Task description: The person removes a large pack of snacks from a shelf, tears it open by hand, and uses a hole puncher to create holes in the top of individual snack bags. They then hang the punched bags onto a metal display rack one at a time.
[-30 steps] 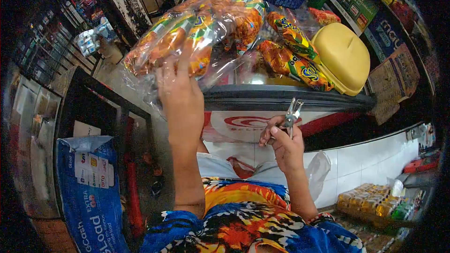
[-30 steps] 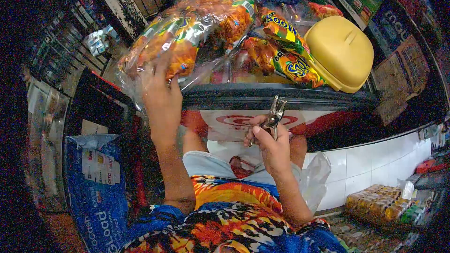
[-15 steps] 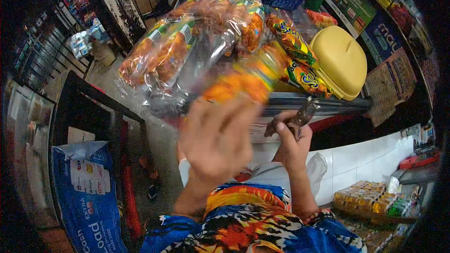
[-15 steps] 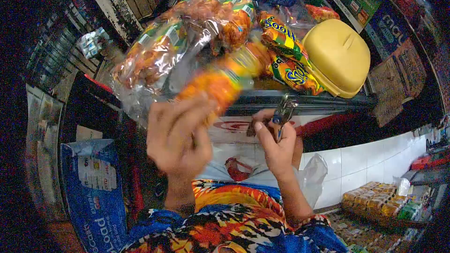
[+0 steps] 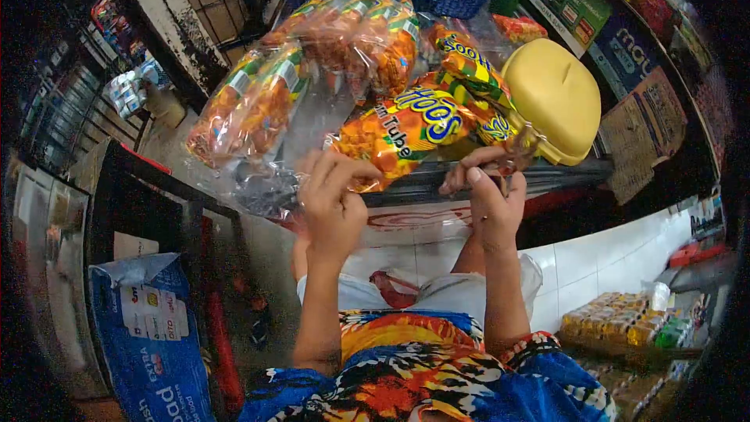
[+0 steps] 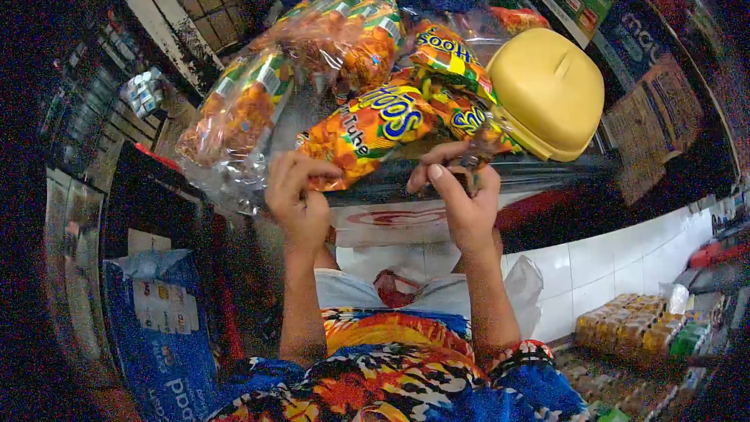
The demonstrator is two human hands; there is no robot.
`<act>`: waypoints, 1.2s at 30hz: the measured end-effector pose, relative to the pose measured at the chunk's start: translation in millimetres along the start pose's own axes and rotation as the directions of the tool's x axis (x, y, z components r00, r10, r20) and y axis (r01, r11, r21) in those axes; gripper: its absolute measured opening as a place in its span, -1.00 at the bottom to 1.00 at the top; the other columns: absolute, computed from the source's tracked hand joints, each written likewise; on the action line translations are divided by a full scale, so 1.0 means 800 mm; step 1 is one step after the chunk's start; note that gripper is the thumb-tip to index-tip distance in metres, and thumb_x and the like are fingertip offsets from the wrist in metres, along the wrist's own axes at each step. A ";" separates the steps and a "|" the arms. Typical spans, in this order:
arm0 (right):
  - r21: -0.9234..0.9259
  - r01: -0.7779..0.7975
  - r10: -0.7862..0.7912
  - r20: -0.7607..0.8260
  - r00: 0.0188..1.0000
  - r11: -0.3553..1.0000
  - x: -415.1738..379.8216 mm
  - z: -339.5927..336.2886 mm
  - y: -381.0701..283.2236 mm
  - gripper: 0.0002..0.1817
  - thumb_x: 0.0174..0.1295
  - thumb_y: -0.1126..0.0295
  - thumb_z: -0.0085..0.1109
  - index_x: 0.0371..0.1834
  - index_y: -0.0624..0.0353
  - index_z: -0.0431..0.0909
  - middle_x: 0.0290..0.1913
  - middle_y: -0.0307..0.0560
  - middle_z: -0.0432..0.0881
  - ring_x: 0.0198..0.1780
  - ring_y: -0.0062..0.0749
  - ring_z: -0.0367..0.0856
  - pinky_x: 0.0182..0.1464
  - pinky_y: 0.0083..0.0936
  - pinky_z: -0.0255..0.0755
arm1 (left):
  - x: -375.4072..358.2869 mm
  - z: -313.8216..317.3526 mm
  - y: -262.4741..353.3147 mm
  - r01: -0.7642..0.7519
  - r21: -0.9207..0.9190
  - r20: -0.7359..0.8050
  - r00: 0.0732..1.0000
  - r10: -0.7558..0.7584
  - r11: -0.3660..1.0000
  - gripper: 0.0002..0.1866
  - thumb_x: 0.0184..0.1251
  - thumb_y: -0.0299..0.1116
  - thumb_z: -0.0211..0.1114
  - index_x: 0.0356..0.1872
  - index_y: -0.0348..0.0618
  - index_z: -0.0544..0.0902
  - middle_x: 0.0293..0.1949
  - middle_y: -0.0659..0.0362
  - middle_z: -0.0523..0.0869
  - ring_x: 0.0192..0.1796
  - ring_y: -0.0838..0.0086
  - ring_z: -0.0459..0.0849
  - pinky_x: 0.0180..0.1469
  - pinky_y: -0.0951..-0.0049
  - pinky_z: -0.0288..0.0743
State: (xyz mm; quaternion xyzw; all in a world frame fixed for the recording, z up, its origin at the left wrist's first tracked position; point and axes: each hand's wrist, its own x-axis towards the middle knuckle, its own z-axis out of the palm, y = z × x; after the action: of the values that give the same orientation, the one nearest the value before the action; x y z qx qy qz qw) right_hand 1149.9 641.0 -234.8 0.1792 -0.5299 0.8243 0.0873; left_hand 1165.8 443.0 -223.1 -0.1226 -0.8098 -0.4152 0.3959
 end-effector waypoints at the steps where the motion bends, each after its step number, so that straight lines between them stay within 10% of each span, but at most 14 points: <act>1: -0.013 -0.072 0.072 -0.014 0.997 0.997 -0.004 0.000 -0.001 -0.88 0.24 0.55 0.10 -0.19 0.35 0.50 -0.37 -0.05 0.61 -0.33 -0.39 0.60 -0.15 -0.44 0.52 | -0.001 -0.001 -0.006 0.003 -0.018 0.032 0.999 -0.002 1.000 -0.60 -0.28 -0.72 0.02 -0.35 -0.16 0.66 -0.34 0.09 0.58 -0.21 0.18 0.54 -0.09 0.24 0.39; 8: -0.647 0.080 -0.053 0.061 0.997 0.758 -0.011 0.024 -0.016 -0.75 0.16 0.60 0.11 -0.06 0.28 0.52 -0.24 -0.02 0.62 -0.23 -0.33 0.60 -0.14 -0.50 0.45 | -0.027 0.017 -0.014 0.035 0.313 0.005 0.999 -0.039 0.949 -0.41 -0.15 -0.74 -0.05 0.03 -0.18 0.58 0.10 -0.02 0.56 0.20 0.08 0.49 0.28 0.17 0.29; 10: -0.636 -0.023 0.054 0.030 0.998 0.771 -0.012 0.031 -0.019 -0.68 0.08 0.58 0.15 -0.04 0.28 0.51 -0.16 0.09 0.58 -0.16 -0.10 0.61 -0.09 -0.41 0.45 | -0.034 0.017 -0.023 -0.001 0.297 0.000 1.000 0.001 0.955 -0.42 -0.12 -0.75 -0.03 0.03 -0.18 0.59 0.13 0.00 0.57 0.22 0.10 0.49 0.27 0.18 0.29; 12: -0.797 0.213 -0.037 0.233 0.972 0.565 -0.010 0.035 -0.022 -0.66 0.06 0.54 0.17 -0.04 0.29 0.49 -0.11 0.17 0.55 -0.14 0.11 0.57 -0.05 -0.29 0.45 | -0.037 0.015 -0.032 -0.121 0.252 -0.003 0.992 0.126 0.960 -0.43 -0.10 -0.74 -0.01 0.03 -0.16 0.60 0.10 0.05 0.60 0.19 0.14 0.53 0.27 0.19 0.29; 20: -0.766 0.102 0.134 0.239 0.962 0.635 -0.003 0.011 -0.028 -0.62 0.06 0.51 0.22 0.00 0.31 0.50 -0.12 0.07 0.53 -0.11 -0.06 0.58 -0.01 -0.35 0.44 | -0.039 0.015 -0.039 -0.172 0.252 -0.023 0.983 0.184 0.952 -0.44 -0.10 -0.74 0.00 0.02 -0.16 0.61 0.07 0.08 0.63 0.18 0.19 0.54 0.25 0.20 0.29; 26: -0.257 -0.274 0.364 0.431 0.826 0.926 0.008 -0.035 -0.023 -0.53 0.17 0.52 0.16 0.18 0.38 0.39 0.10 -0.04 0.49 -0.25 -0.62 0.55 -0.27 -0.63 0.47 | -0.042 0.017 -0.039 -0.170 0.255 -0.040 0.982 0.187 0.952 -0.45 -0.09 -0.71 0.00 0.03 -0.15 0.60 0.08 0.08 0.62 0.19 0.20 0.54 0.26 0.20 0.29; 36: -0.211 -0.300 0.365 0.442 0.820 0.930 0.008 -0.034 -0.022 -0.48 0.19 0.52 0.16 0.25 0.35 0.31 0.07 -0.02 0.50 -0.21 -0.54 0.57 -0.23 -0.58 0.50 | -0.043 0.017 -0.043 -0.196 0.262 -0.042 0.976 0.214 0.945 -0.48 -0.04 -0.71 0.03 0.03 -0.14 0.60 0.08 0.10 0.63 0.18 0.20 0.55 0.23 0.19 0.31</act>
State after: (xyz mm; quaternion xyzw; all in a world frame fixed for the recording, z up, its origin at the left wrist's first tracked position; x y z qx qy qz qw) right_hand 1144.2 672.9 -228.0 0.2735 -0.6115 0.7207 -0.1785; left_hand 1162.8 436.8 -273.0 -0.1393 -0.8251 -0.2678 0.4775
